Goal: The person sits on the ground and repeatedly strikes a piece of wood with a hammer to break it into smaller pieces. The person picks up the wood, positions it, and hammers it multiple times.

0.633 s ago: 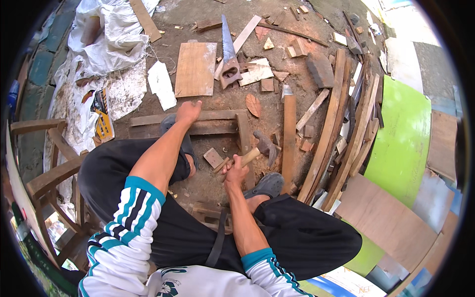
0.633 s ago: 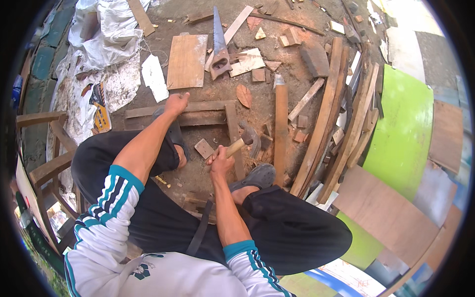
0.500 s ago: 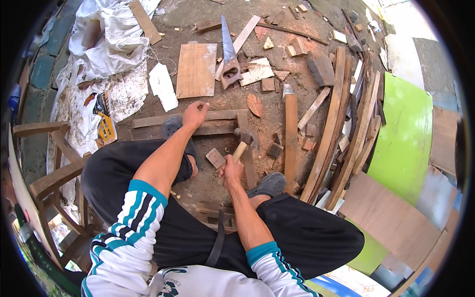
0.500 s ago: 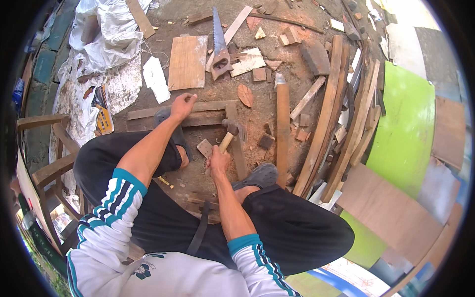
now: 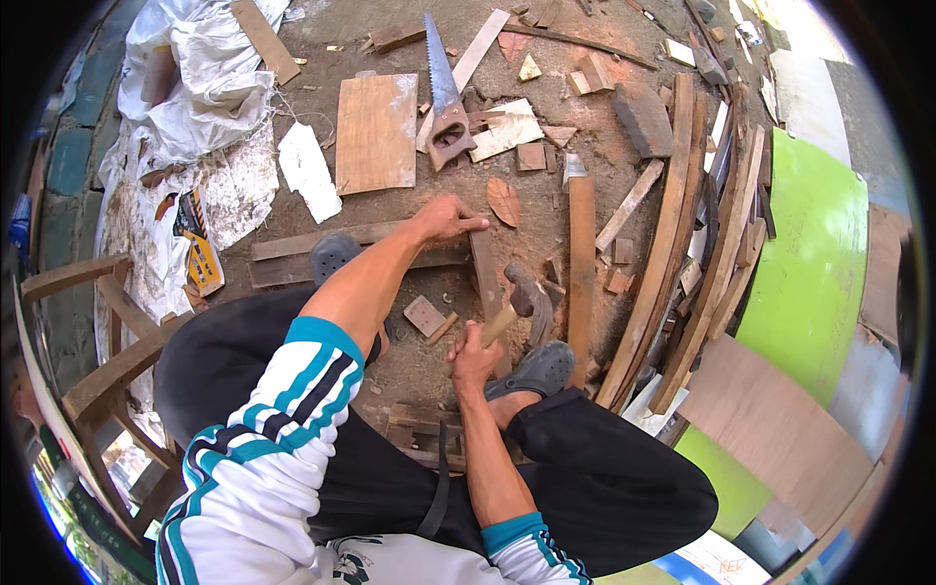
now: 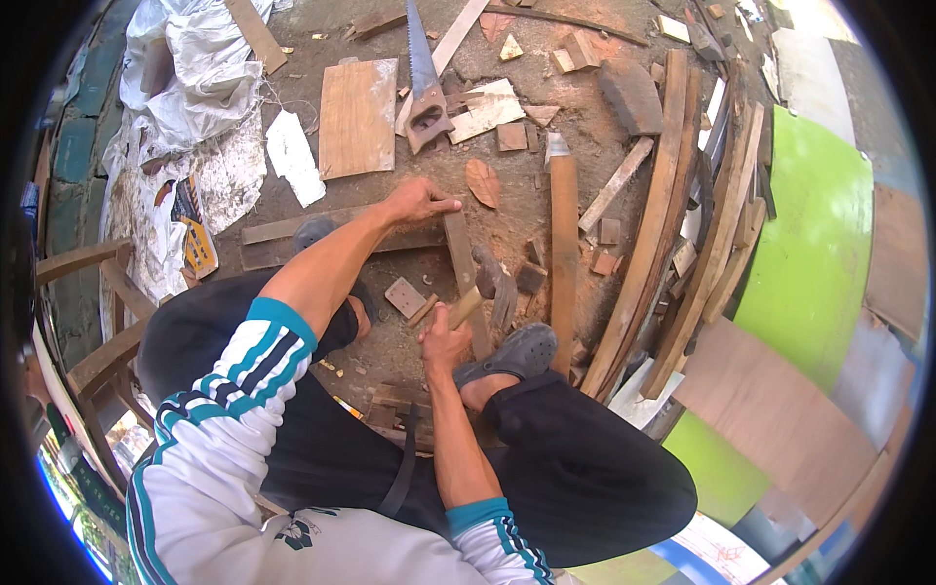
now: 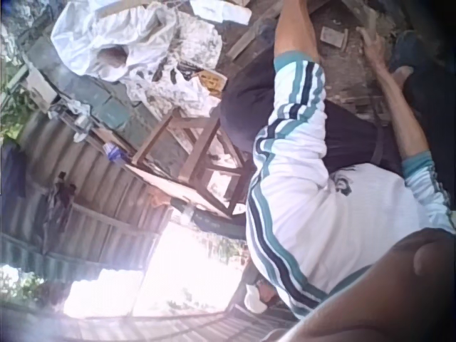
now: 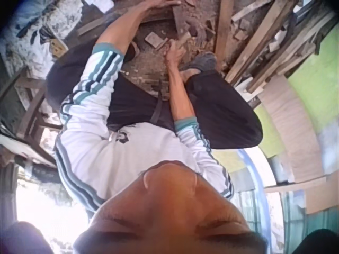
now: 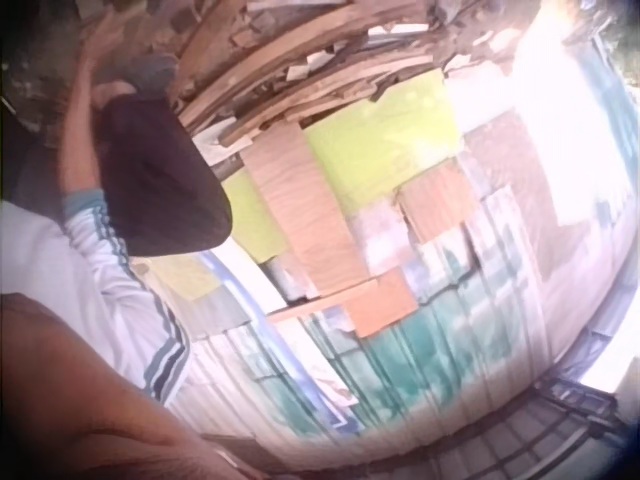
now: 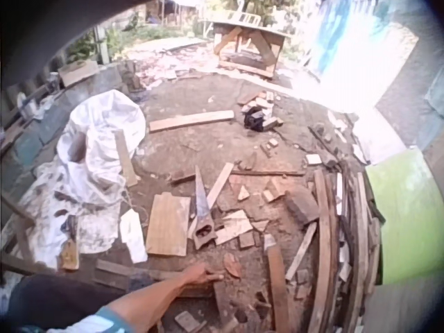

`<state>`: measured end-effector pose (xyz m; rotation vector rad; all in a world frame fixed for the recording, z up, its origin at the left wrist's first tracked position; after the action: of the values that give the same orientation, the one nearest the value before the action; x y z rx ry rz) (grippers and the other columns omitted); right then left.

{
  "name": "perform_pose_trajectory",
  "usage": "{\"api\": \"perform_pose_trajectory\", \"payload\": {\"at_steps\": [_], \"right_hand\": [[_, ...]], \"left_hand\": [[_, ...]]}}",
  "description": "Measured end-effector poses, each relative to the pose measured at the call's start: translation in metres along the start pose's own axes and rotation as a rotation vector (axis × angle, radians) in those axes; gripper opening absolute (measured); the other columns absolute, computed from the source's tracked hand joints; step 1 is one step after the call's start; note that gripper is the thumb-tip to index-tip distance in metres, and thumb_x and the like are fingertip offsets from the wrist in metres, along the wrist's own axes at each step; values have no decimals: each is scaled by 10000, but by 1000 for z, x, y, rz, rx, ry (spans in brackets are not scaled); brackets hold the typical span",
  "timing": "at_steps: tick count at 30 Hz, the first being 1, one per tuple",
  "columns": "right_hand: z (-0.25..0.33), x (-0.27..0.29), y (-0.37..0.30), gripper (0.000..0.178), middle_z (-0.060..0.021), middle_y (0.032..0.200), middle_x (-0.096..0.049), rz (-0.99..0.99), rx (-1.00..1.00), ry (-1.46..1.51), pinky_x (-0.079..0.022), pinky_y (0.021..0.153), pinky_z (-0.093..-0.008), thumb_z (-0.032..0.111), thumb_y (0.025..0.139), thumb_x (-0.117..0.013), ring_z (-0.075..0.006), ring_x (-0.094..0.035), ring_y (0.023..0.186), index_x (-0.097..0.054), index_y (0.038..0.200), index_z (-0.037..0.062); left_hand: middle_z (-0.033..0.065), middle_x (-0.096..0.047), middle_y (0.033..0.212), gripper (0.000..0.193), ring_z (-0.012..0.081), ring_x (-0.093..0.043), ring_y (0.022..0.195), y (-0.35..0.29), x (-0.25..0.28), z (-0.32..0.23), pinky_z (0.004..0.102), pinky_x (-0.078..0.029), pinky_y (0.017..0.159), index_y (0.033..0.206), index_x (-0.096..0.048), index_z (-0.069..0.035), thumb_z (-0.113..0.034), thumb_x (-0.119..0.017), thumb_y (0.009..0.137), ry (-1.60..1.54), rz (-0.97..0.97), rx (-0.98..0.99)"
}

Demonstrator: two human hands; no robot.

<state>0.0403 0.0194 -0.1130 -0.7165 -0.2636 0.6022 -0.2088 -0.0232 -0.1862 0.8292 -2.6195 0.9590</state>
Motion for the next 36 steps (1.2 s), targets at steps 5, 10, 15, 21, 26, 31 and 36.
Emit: {"api": "perform_pose_trajectory", "payload": {"at_steps": [5,10,15,21,26,31,36], "right_hand": [[-35,-11,4,203,-35,559,-454,126,-140,-295,-367,359,-303,152,902,-588,-143,-455,400,-516,787,1],[-1,-10,-2,175,-36,564,-456,91,100,78,-373,348,-304,141,886,-591,-143,-460,393,-518,819,-3],[-34,-25,-8,143,-40,569,-466,195,-267,-254,-390,373,-296,120,898,-570,-141,-451,398,-515,831,5],[-33,-14,-32,143,-50,576,-482,181,-54,-82,-396,383,-293,117,918,-563,-135,-447,408,-517,852,-1],[-10,-5,-6,165,-44,560,-477,30,-28,-77,-391,374,-297,143,908,-592,-137,-450,405,-520,851,6],[0,25,18,190,-46,542,-475,-95,-58,-224,-388,363,-306,166,892,-609,-153,-476,396,-520,834,9],[21,50,22,200,-42,539,-476,-191,-78,-78,-395,358,-310,183,882,-616,-159,-486,385,-533,842,5]], "left_hand": [[182,-700,782,449,323,-656,674,0,-7,16,413,-499,658,1022,-769,-186,-592,-666,858,-23,-92,-5],[180,-699,764,432,331,-654,655,-5,-1,4,424,-494,634,1012,-771,-183,-576,-673,860,5,-120,-31],[178,-717,821,413,338,-681,701,-7,-12,-1,419,-514,677,1017,-769,-173,-547,-684,864,-32,-115,2],[185,-706,741,445,243,-624,590,-9,-3,3,408,-496,630,1033,-762,-133,-539,-693,864,-51,-125,-13],[177,-714,775,458,236,-648,643,-14,-11,-1,391,-504,667,1040,-766,-121,-535,-700,855,-114,-193,23],[184,-724,971,667,273,-676,737,-38,-49,10,384,-520,783,1051,-725,2,-602,-745,768,-344,-687,332],[67,-578,721,826,166,-564,551,-70,-102,-8,273,-476,446,746,-585,-7,-828,-514,797,-780,-316,833]]}}
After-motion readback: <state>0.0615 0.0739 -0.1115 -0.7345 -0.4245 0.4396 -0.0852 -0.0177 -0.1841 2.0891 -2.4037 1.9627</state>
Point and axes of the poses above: each hand's wrist, its own y-axis towards the middle knuckle, its own x-axis out of the back of the hand, z = x × y, the point moved 4 cm from there along y, towards the middle knuckle
